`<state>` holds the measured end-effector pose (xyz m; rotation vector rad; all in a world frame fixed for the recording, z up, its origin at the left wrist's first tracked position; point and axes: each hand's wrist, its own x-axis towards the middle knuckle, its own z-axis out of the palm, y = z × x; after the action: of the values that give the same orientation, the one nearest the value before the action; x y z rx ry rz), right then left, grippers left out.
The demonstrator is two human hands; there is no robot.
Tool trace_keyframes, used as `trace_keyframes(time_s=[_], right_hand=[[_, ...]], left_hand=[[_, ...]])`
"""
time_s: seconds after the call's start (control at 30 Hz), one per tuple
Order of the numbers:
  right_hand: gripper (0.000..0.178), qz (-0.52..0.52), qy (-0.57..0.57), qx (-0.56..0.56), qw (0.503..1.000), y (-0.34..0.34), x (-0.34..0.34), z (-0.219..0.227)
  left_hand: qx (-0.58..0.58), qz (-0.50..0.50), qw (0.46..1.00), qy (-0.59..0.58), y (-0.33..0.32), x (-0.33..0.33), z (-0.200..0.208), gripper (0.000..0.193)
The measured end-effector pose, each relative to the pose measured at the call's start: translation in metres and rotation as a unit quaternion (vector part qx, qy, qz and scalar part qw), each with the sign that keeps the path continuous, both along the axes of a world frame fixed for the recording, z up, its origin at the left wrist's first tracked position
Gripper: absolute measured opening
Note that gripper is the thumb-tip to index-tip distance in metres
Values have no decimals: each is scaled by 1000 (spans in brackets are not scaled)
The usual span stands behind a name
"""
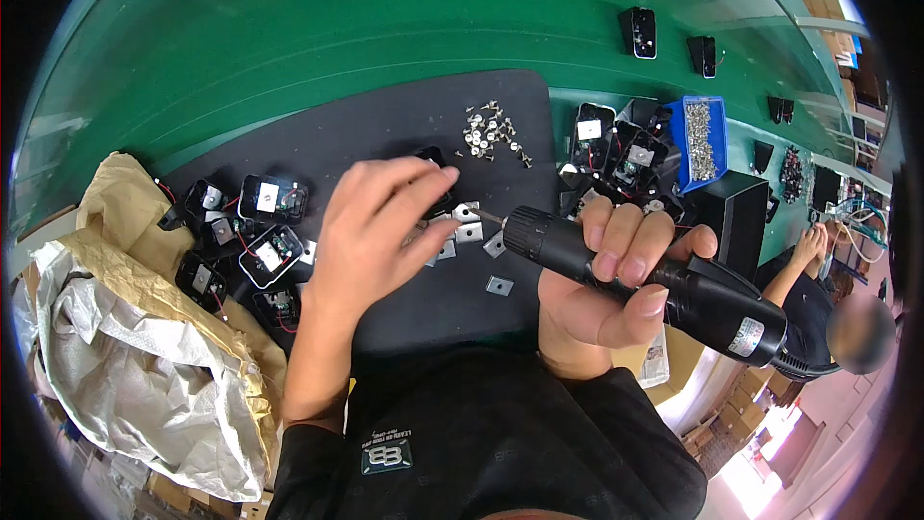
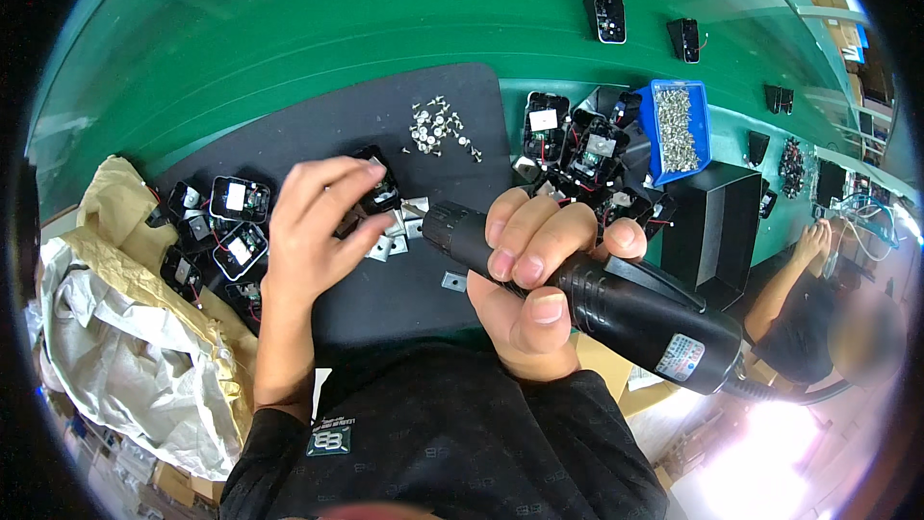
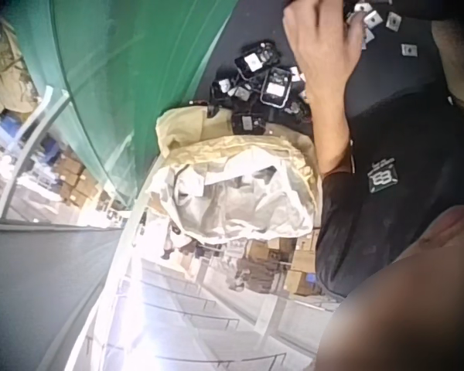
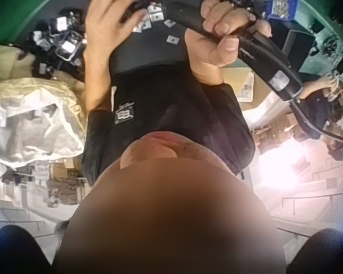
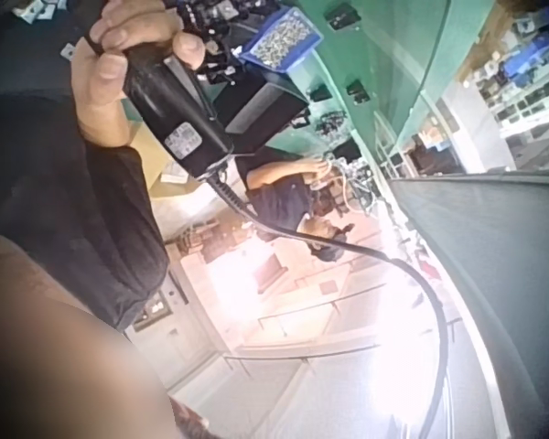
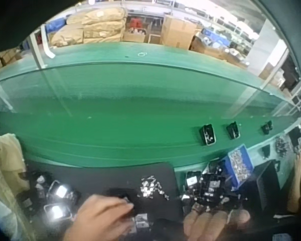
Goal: Assembling small electronic components using an electric screwdriver at a factory workbench.
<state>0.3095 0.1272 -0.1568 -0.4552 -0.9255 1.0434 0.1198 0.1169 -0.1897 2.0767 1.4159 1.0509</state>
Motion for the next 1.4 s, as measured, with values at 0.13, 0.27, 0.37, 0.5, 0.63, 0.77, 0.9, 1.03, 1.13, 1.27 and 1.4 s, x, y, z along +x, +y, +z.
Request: trace_keyframes(time_s=[0.13, 0.27, 0.37, 0.5, 0.63, 0.77, 0.9, 1.03, 1.13, 1.27, 1.4], right_hand=[[49, 20, 12, -6, 1000, -4, -4, 8], [56, 61, 37, -9, 997, -9, -4, 10], [52, 65, 34, -3, 997, -8, -10, 14], [52, 66, 34, -6, 997, -12, -11, 16], [54, 80, 44, -5, 996, -14, -9, 13], [52, 68, 39, -6, 997, -10, -15, 16], [52, 62, 55, -2, 997, -9, -22, 13], [51, 50, 50, -2, 998, -9, -26, 11], [50, 49, 58, 1, 997, -8, -27, 13], [48, 52, 71, 4, 996, -6, -29, 17], [49, 56, 61, 1, 997, -5, -29, 16]], left_hand=[[19, -4, 999, 32, -9, 4, -6, 48], [76, 17, 996, 44, -13, 3, -8, 43], [94, 15, 994, 45, -15, 2, -9, 39], [113, 11, 993, 36, -19, -1, -11, 33], [110, 4, 994, 21, -20, -1, -14, 32], [117, 6, 993, 12, -20, -1, -15, 32], [154, 25, 988, -12, -22, -2, -19, 32], [155, 33, 987, -40, -20, -1, -20, 32], [143, 36, 988, -39, -20, -4, -23, 32], [135, 33, 989, -43, -18, -5, -24, 32], [131, 34, 990, -41, -16, -5, -24, 32]])
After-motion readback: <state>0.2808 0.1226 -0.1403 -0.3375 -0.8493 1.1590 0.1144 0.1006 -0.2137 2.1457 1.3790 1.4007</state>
